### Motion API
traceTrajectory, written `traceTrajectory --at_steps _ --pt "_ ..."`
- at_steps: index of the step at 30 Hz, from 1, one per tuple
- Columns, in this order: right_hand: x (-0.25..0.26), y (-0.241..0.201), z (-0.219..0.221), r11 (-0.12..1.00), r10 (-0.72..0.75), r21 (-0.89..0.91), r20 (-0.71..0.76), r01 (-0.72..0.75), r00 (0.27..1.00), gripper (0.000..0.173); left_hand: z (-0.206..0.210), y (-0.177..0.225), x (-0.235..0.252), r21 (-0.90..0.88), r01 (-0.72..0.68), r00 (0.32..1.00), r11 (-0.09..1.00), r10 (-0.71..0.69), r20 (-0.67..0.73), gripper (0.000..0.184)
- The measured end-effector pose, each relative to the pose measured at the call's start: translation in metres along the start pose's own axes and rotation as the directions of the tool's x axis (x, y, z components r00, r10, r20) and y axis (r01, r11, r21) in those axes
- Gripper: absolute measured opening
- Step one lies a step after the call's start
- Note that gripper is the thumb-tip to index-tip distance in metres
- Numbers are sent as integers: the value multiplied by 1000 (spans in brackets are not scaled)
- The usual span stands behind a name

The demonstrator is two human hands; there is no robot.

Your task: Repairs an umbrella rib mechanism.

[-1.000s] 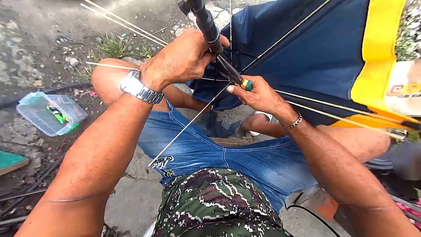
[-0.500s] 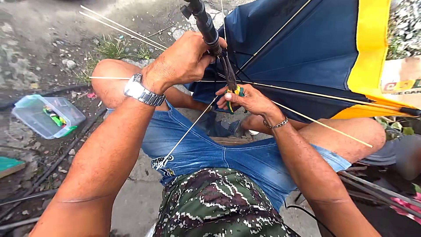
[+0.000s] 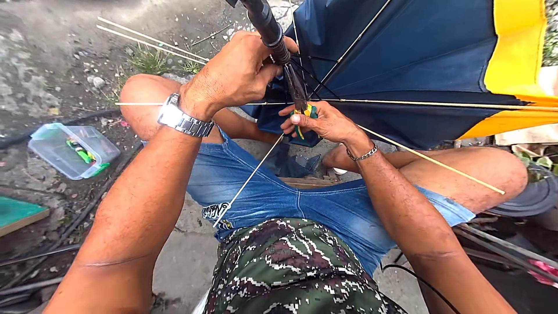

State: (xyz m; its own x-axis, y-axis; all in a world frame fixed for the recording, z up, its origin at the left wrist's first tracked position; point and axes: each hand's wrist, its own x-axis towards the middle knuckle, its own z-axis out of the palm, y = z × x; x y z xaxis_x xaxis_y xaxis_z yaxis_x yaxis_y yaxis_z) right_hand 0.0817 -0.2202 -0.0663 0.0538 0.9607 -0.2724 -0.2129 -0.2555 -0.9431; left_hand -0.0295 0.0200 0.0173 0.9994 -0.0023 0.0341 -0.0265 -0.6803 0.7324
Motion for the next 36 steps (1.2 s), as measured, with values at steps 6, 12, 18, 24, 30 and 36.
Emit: traceTrajectory --at_steps 6,12,18,24,30,36 --pt "8 2 0 998 -55 25 16 54 998 33 -1 0 1 -21 20 1000 1000 -20 17 36" --pt "17 11 -2 988 -146 49 33 144 989 30 -5 1 2 -38 53 998 998 -52 27 36" --pt "25 21 -1 977 -202 77 7 201 979 24 -5 1 3 -46 52 998 998 -50 44 36" --pt "24 13 2 979 -206 4 -29 206 978 31 -7 0 1 -65 65 997 996 -62 42 37" --pt "-8 -20 -13 979 -58 -196 -24 53 998 30 -3 5 -4 -38 25 998 999 -23 56 38" --pt "-38 -61 -31 791 141 -574 -168 -213 976 38 6 14 1 53 -44 997 998 40 72 38"
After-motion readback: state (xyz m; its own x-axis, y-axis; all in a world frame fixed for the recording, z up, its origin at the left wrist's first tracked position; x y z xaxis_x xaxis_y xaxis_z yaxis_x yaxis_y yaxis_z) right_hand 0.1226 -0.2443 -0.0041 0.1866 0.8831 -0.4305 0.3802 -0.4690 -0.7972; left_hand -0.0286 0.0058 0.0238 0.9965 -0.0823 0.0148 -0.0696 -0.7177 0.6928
